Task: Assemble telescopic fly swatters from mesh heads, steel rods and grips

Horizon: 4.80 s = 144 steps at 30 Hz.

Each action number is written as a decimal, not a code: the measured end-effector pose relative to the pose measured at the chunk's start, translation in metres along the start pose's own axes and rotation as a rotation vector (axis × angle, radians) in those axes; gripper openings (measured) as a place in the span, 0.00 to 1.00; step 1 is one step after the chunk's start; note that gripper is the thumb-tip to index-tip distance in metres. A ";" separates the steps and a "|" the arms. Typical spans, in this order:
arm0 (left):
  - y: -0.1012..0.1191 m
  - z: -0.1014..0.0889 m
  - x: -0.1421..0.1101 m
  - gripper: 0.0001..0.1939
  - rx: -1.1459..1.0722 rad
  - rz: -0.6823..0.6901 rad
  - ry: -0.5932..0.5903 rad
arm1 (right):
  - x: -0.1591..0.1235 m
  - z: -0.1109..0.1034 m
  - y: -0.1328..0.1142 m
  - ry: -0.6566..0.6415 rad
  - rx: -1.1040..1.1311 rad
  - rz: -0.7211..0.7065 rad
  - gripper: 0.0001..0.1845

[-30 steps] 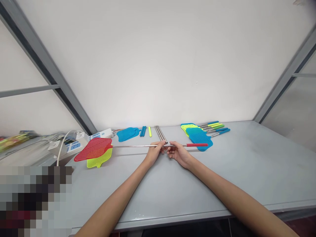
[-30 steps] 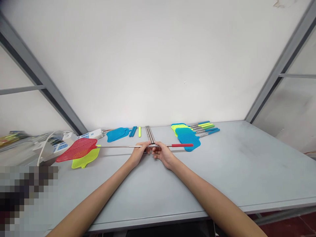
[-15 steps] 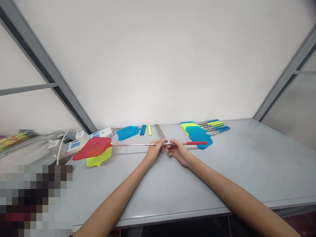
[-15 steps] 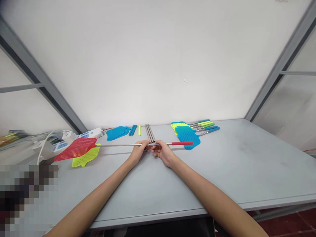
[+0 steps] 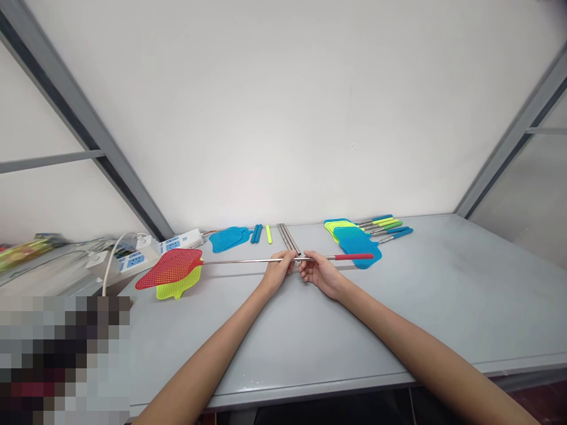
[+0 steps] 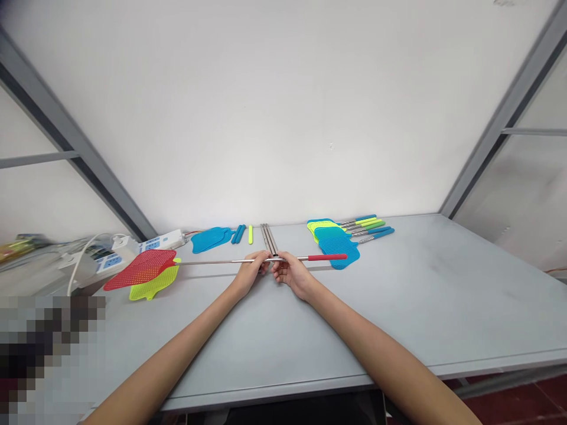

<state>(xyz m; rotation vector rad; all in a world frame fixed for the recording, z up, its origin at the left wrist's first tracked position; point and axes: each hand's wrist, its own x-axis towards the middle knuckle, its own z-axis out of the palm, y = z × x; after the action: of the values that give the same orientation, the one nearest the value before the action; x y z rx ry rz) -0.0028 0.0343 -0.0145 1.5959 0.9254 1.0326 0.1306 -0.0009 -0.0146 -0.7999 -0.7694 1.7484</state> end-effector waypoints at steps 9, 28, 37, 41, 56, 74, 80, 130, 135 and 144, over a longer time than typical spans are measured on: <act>0.008 0.002 -0.003 0.15 -0.121 -0.080 -0.037 | 0.000 0.000 0.001 -0.024 -0.058 -0.019 0.21; 0.024 0.000 -0.011 0.21 -0.406 -0.349 -0.377 | -0.006 0.007 0.007 -0.124 -0.108 -0.081 0.22; 0.039 -0.010 -0.011 0.26 -0.453 -0.536 -0.406 | -0.008 0.013 0.001 -0.100 -0.133 -0.069 0.21; 0.046 -0.017 -0.011 0.23 -0.479 -0.659 -0.428 | -0.006 0.011 -0.001 -0.079 -0.144 -0.025 0.18; 0.046 -0.003 -0.007 0.28 -0.561 -0.624 -0.096 | -0.004 0.010 -0.023 -0.041 -0.170 0.009 0.23; 0.059 -0.014 -0.003 0.24 -0.708 -0.735 -0.220 | -0.006 0.011 -0.041 -0.020 -0.136 0.094 0.22; 0.061 -0.017 -0.002 0.24 -0.701 -0.738 -0.211 | -0.008 0.008 -0.046 -0.006 -0.123 0.069 0.22; 0.024 -0.028 0.001 0.10 -0.380 -0.235 0.511 | 0.001 -0.015 -0.019 0.105 0.039 -0.028 0.14; 0.026 -0.026 0.000 0.10 -0.338 -0.221 0.515 | -0.001 -0.013 -0.020 0.103 0.028 -0.050 0.17; 0.025 -0.022 -0.001 0.11 -0.279 -0.195 0.494 | -0.001 -0.010 -0.019 0.135 -0.001 -0.130 0.17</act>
<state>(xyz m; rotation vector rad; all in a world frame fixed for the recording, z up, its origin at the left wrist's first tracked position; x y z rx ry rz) -0.0221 0.0346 0.0127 1.0131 1.1774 1.3775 0.1489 0.0046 -0.0050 -0.8407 -0.7158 1.5619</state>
